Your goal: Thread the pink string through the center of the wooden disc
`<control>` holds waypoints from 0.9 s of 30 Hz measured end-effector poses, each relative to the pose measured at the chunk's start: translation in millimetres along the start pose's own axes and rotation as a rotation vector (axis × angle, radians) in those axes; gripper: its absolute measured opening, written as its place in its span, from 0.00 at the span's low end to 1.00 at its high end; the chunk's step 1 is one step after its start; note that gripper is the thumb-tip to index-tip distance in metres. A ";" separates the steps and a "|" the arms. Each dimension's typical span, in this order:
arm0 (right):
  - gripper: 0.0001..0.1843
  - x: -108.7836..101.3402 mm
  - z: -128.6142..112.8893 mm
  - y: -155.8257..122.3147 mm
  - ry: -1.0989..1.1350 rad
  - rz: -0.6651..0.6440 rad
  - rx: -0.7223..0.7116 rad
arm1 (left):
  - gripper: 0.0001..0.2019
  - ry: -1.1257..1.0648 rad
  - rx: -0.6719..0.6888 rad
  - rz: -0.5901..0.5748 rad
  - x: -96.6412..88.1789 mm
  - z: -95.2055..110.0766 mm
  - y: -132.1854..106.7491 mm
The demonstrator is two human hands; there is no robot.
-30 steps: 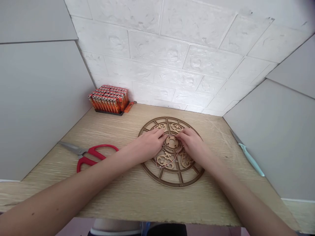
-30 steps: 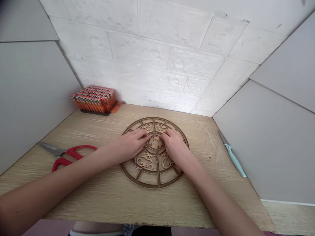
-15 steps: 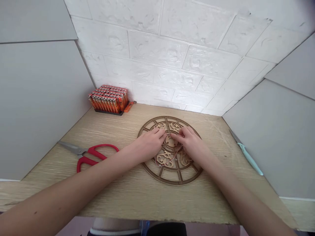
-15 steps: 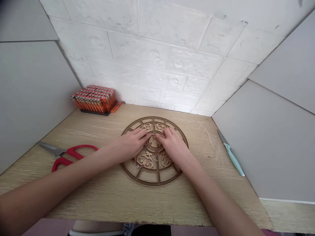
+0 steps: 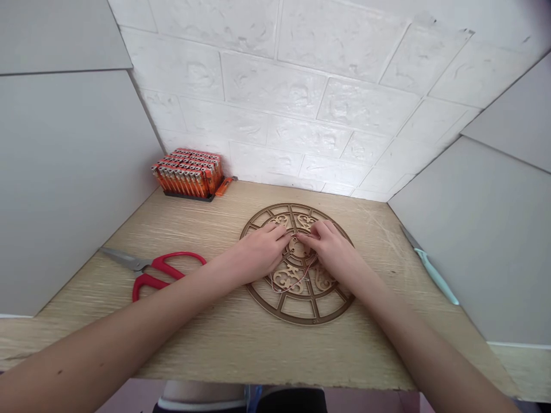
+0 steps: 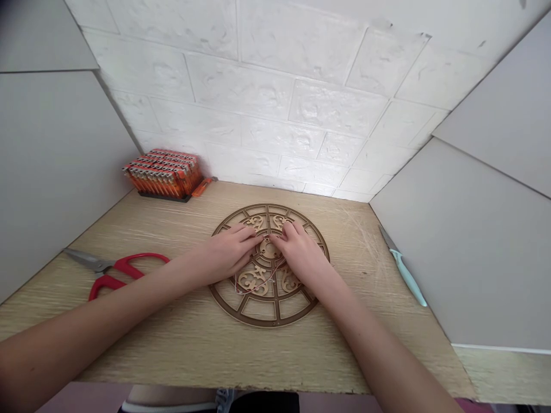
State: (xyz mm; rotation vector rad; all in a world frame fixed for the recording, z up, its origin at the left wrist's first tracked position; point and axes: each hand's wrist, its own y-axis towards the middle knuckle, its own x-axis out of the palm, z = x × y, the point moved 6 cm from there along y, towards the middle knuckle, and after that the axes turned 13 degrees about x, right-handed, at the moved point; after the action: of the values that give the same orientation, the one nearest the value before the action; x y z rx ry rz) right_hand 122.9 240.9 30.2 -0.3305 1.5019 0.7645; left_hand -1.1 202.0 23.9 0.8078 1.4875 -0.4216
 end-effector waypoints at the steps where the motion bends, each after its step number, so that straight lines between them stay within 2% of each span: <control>1: 0.18 1.6 2.0 0.2 0.032 -0.003 0.005 | 0.18 -0.014 0.005 0.008 -0.6 0.2 0.0; 7: 0.18 12.0 14.0 1.0 0.245 -0.023 0.037 | 0.16 -0.096 0.025 0.029 -2.4 1.4 -1.2; 19: 0.18 13.0 14.6 0.9 0.290 -0.026 0.045 | 0.16 -0.098 0.114 0.029 0.7 5.5 0.2; 27: 0.17 12.3 14.0 0.9 0.303 -0.024 0.029 | 0.15 -0.098 0.014 0.068 -2.2 4.7 -0.7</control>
State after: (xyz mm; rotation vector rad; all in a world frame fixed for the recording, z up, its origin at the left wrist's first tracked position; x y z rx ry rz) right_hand 131.8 253.5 19.8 -0.4571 1.7876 0.6948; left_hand 1.5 197.7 25.4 0.8352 1.3639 -0.4155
